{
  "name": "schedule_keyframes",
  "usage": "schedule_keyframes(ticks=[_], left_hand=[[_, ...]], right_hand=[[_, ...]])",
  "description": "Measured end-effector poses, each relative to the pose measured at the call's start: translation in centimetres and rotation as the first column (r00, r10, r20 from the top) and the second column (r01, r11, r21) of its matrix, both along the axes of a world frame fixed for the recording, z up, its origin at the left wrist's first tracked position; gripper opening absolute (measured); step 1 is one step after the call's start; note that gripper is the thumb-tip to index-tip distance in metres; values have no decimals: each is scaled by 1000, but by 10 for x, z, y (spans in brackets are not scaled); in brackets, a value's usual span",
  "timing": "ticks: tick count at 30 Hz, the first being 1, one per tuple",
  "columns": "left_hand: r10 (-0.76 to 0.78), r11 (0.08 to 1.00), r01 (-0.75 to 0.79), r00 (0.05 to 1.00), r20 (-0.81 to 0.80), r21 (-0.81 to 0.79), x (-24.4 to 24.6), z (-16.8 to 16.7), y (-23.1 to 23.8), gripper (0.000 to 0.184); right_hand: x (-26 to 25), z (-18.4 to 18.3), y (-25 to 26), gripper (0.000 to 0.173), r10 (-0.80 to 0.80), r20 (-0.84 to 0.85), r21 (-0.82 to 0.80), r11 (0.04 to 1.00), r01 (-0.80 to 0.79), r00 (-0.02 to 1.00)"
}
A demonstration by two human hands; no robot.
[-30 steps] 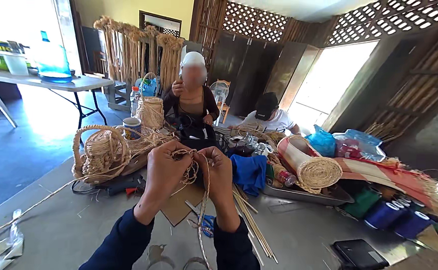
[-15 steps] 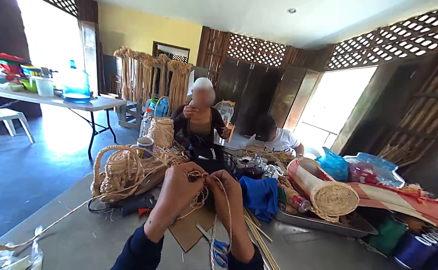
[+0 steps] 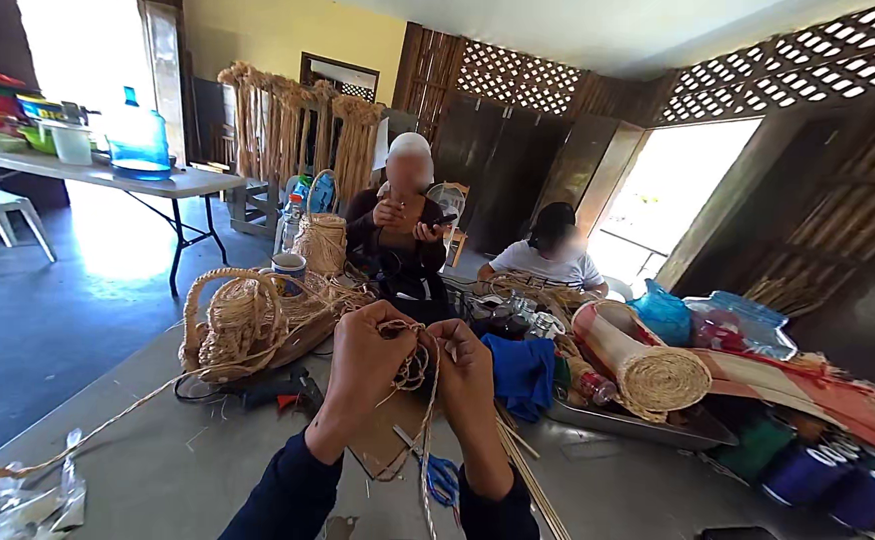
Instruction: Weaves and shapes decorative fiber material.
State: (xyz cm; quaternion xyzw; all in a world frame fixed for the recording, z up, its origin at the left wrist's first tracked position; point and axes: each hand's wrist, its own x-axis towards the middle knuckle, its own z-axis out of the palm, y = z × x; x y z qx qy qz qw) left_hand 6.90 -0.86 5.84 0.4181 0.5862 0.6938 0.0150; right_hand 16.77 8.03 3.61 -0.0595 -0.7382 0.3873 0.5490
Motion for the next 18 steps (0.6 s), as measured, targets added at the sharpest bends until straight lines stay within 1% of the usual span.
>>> schedule_keyframes(ticks=[6, 10, 15, 18], left_hand=[[-72, 996, 75, 996, 44, -48, -5, 4, -6, 8], [-82, 994, 84, 996, 38, -74, -7, 6, -8, 7], [-103, 988, 105, 994, 24, -111, -6, 7, -12, 8], [-127, 988, 130, 991, 46, -80, -6, 6, -10, 9]], right_hand=[[4, 2, 3, 3, 113, 30, -94, 989, -110, 993], [10, 6, 4, 3, 175, 59, -173, 972, -162, 983], [9, 5, 3, 4, 130, 35, -136, 983, -124, 991], [9, 6, 2, 4, 123, 27, -140, 983, -118, 992]])
